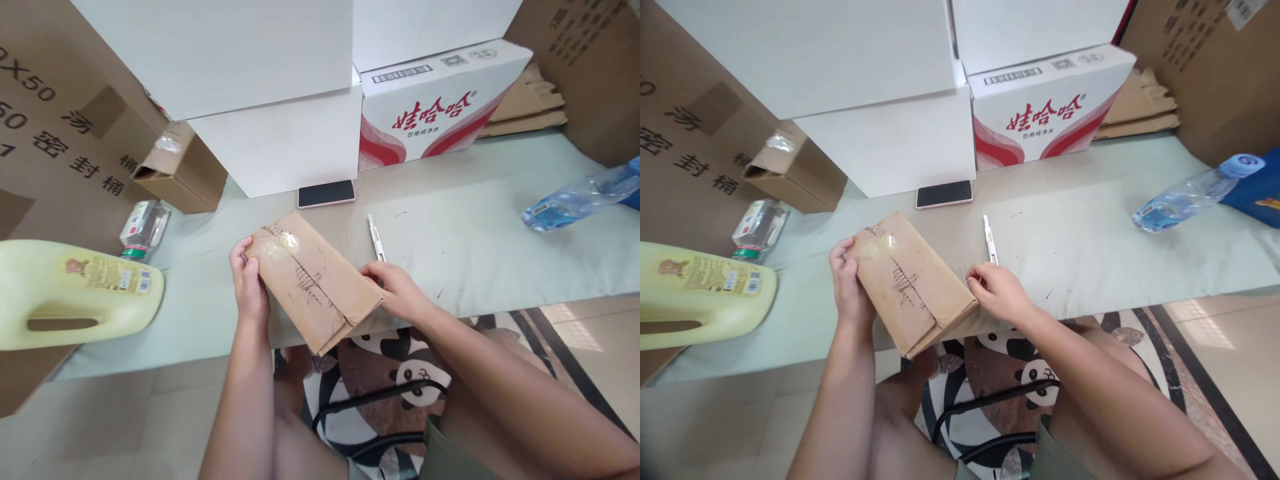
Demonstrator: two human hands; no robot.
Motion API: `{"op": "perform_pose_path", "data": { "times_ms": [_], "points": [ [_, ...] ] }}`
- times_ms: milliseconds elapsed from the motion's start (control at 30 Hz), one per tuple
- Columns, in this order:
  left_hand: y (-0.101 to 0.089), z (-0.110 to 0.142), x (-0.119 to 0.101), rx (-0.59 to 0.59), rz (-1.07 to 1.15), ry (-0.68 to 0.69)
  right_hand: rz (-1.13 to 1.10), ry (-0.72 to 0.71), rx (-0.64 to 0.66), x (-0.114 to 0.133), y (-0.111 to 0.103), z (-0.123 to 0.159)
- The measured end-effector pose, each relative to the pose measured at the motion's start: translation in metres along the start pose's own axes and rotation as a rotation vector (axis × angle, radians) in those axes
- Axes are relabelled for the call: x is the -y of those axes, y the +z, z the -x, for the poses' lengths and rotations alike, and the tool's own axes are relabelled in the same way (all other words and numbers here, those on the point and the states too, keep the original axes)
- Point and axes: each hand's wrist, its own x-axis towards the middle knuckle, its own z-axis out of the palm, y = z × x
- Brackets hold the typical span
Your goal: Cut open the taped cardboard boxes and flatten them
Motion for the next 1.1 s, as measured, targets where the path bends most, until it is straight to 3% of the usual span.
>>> {"op": "perform_pose_path", "data": {
  "times_ms": [267, 733, 1100],
  "points": [
    [0.0002, 0.0, 0.001, 0.001, -0.001, 0.01, 0.004, 0.002, 0.023, 0.0, -0.0002, -0.0006],
    [0.0024, 0.0014, -0.001, -0.013, 0.044, 0.007, 0.102, -0.018, -0.082, -0.0052, 0.0016, -0.0004],
    [0.0026, 0.0013, -0.0007, -0.032, 0.118, -0.007, 0.137, -0.015, -0.092, -0.0086, 0.0036, -0.0015]
  ]
}}
